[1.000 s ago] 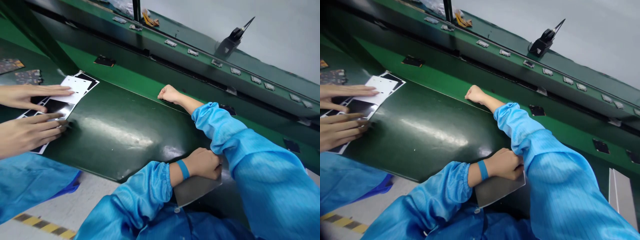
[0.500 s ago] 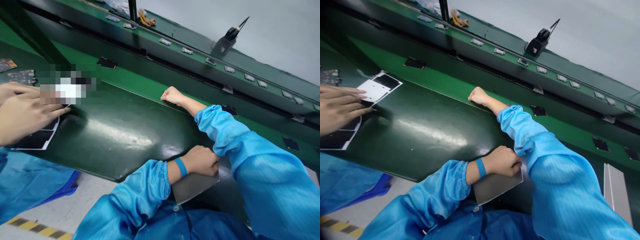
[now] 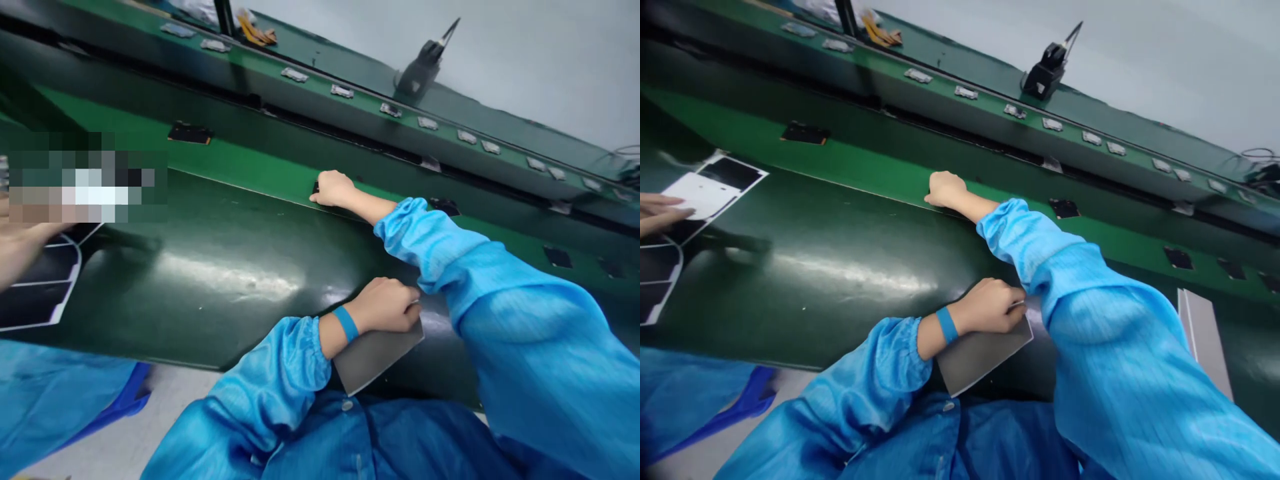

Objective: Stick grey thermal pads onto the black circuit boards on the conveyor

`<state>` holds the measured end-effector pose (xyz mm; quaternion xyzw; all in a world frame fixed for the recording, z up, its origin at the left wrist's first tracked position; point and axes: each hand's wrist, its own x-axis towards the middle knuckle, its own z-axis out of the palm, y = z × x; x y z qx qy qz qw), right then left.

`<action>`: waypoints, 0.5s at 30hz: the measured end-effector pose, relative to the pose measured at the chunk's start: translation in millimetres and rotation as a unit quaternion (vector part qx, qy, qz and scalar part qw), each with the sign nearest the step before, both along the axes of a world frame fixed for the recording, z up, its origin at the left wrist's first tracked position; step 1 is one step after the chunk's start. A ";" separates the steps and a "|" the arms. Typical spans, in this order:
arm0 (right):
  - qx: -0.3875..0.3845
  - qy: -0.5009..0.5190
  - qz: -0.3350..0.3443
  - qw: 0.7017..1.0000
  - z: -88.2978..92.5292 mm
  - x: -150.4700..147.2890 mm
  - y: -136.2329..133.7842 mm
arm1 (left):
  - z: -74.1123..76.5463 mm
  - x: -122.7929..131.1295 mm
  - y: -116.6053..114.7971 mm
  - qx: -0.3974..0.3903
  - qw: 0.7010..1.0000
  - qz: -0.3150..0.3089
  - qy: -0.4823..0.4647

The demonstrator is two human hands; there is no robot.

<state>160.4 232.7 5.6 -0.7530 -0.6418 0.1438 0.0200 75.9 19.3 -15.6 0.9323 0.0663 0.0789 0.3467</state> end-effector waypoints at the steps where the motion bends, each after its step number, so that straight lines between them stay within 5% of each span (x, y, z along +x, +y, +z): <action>1: -0.008 0.008 -0.005 1.000 5.6 8.7 0.9 | -1.8 0.3 0.1 -0.013 1.000 0.006 -0.003; 6: 0.061 0.097 -0.050 0.992 39.6 78.4 -35.9 | -2.9 3.2 4.5 -0.176 0.982 0.049 -0.042; 10: 0.167 0.225 -0.069 0.957 54.6 111.6 -136.2 | 1.8 4.9 8.4 -0.317 0.937 0.125 -0.074; 12: 0.153 0.332 -0.077 0.928 50.1 116.6 -197.4 | 1.5 6.3 7.1 -0.366 0.910 0.176 -0.079; 15: 0.118 0.411 -0.055 0.903 18.2 128.1 -267.7 | -8.9 12.7 10.0 -0.413 0.867 0.259 -0.100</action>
